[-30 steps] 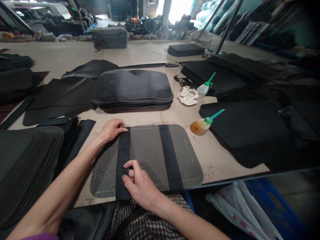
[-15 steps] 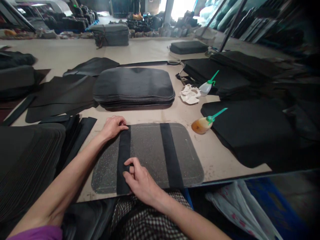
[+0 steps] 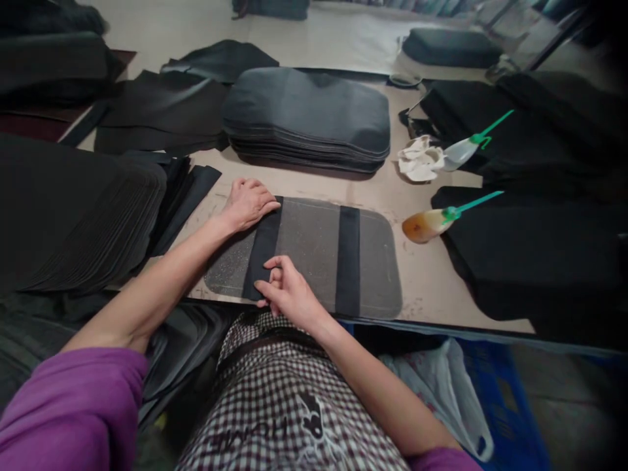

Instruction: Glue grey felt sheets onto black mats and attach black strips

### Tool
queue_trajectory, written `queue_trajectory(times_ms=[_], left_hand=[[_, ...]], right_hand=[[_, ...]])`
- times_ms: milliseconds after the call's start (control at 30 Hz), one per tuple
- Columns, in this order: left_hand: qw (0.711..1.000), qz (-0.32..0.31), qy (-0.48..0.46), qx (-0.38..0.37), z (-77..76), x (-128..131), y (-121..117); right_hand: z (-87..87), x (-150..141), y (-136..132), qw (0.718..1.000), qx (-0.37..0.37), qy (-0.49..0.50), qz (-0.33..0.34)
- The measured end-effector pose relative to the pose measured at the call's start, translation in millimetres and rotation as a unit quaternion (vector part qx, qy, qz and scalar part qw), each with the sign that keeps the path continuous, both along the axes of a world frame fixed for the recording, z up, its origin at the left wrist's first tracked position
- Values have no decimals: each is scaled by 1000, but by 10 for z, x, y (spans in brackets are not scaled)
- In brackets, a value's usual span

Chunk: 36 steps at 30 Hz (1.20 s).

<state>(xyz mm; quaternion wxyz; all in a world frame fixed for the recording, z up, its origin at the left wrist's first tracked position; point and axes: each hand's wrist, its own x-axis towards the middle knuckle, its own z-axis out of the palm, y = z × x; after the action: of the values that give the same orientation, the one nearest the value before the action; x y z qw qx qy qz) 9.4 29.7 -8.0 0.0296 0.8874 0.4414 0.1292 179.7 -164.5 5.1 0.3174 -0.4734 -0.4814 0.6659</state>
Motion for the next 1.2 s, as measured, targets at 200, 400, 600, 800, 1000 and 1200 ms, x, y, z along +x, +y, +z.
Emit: queue_trajectory(times_ms=[200, 400, 600, 800, 1000, 1200], left_hand=[[1000, 16, 16, 12, -9, -24, -158], [999, 25, 19, 14, -15, 0, -141], [999, 16, 27, 9, -5, 0, -152], [999, 26, 38, 26, 5, 25, -168], [998, 14, 45, 39, -29, 1, -161], [999, 28, 40, 3, -201, -87, 274]], right_hand=[[41, -29, 29, 984, 77, -141, 75], [144, -49, 44, 913, 168, -349, 130], [252, -102, -24, 828, 215, -483, 189], [178, -109, -127, 763, 350, -512, 181], [-148, -31, -234, 661, 601, -417, 167], [-182, 198, -245, 613, 648, -423, 162]])
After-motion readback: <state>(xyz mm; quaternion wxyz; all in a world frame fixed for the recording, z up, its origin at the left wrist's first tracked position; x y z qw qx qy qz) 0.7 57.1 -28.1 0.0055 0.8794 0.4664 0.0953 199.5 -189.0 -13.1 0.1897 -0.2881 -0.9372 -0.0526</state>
